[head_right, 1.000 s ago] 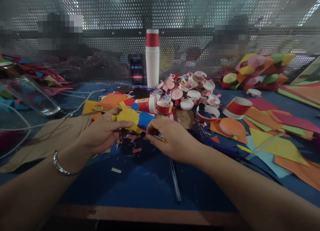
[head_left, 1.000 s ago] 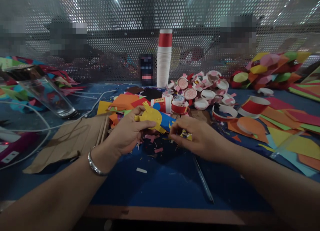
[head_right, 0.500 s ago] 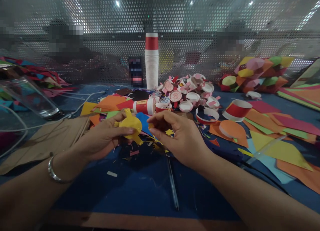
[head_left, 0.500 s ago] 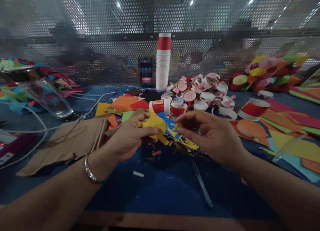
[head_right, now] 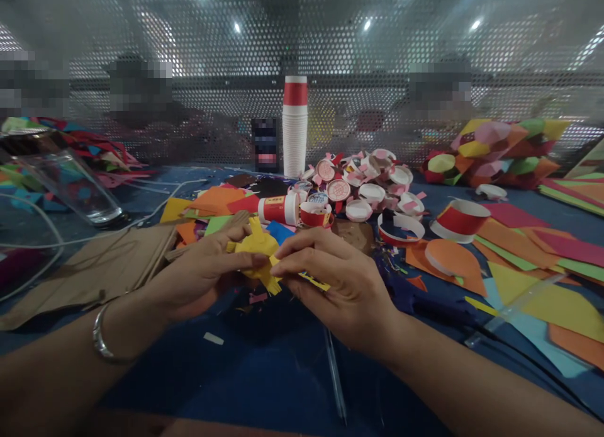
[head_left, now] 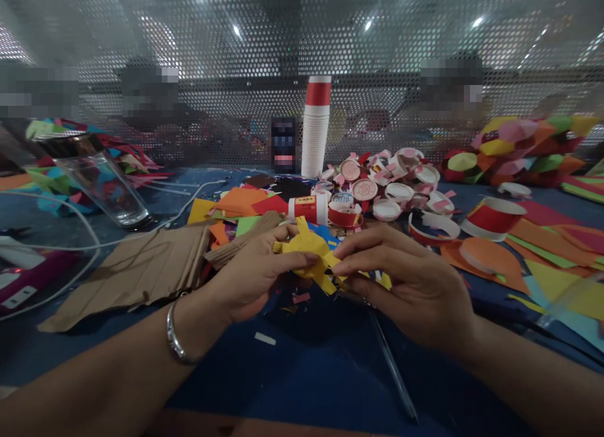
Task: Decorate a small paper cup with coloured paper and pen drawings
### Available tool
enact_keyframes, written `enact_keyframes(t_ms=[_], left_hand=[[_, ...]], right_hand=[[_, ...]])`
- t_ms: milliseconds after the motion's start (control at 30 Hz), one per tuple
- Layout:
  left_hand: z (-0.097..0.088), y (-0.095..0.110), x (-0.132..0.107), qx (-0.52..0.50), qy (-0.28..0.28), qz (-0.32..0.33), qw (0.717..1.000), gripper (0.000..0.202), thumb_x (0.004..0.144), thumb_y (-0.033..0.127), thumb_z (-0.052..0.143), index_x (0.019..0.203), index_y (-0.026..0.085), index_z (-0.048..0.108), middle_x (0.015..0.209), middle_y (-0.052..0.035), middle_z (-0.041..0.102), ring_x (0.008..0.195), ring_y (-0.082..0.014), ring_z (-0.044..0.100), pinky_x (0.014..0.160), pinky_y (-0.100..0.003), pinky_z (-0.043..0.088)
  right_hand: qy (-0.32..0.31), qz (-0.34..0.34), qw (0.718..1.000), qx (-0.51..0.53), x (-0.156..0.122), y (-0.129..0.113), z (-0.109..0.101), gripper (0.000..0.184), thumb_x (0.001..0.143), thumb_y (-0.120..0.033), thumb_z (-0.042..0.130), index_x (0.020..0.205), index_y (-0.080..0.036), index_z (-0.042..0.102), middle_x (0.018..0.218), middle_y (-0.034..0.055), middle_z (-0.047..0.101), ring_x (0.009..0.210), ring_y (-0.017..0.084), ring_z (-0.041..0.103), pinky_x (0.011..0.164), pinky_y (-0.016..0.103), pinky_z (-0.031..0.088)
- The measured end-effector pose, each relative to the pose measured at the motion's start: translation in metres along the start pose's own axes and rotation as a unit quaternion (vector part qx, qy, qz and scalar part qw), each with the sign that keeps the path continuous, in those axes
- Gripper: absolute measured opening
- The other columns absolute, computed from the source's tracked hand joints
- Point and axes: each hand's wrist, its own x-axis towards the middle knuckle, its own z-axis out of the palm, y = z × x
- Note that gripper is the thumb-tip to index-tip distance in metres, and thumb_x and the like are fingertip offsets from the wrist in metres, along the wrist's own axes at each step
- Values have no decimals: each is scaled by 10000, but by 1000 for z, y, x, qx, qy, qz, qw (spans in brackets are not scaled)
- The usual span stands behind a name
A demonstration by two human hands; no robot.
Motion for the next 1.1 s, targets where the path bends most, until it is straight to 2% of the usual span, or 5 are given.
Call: enact_keyframes(t_ms=[533,733,867,1000,1100], left_hand=[[2,2,-6,-40,-13,5,999,367,710,60,880,922,154,595,803,30,720,707,-83,691,639,-171,569],[-2,0,-4,0,-20,-3,1000,448,657,191,959,926,169,602,841,7,729,721,-123,705,579,-190,570],[-2,-1,-4,7,1,-6,1000,463,674,162,937,969,183,581,855,-4,738,724,-139,719,564,-194,562],[-1,0,-4,13,10,5,1000,456,693,159,918,1006,178,587,868,-6,724,727,-135,699,557,-195,556],[0,0,-4,16,17,30,999,458,702,162,910,1022,178,583,893,-7,718,772,-148,706,618,-220,577]], right_hand=[[-44,-30,999,1,-1,6,0,198,909,-13,720,1021,-177,733,1075,59,762,1015,149,697,941,284,530],[-67,-35,997,-15,-1,6,-3,287,900,30,666,1071,-192,728,1146,68,757,1075,159,688,986,295,525],[-43,28,998,-24,0,4,-4,276,957,-29,603,1124,-217,716,1173,71,739,1125,177,697,988,308,542],[-2,183,983,15,3,1,-2,121,1006,-239,641,1114,-226,693,1081,59,757,989,194,735,880,325,591],[-12,269,959,90,4,0,2,180,966,-358,714,1069,-214,676,1004,49,756,889,176,742,789,291,614]])
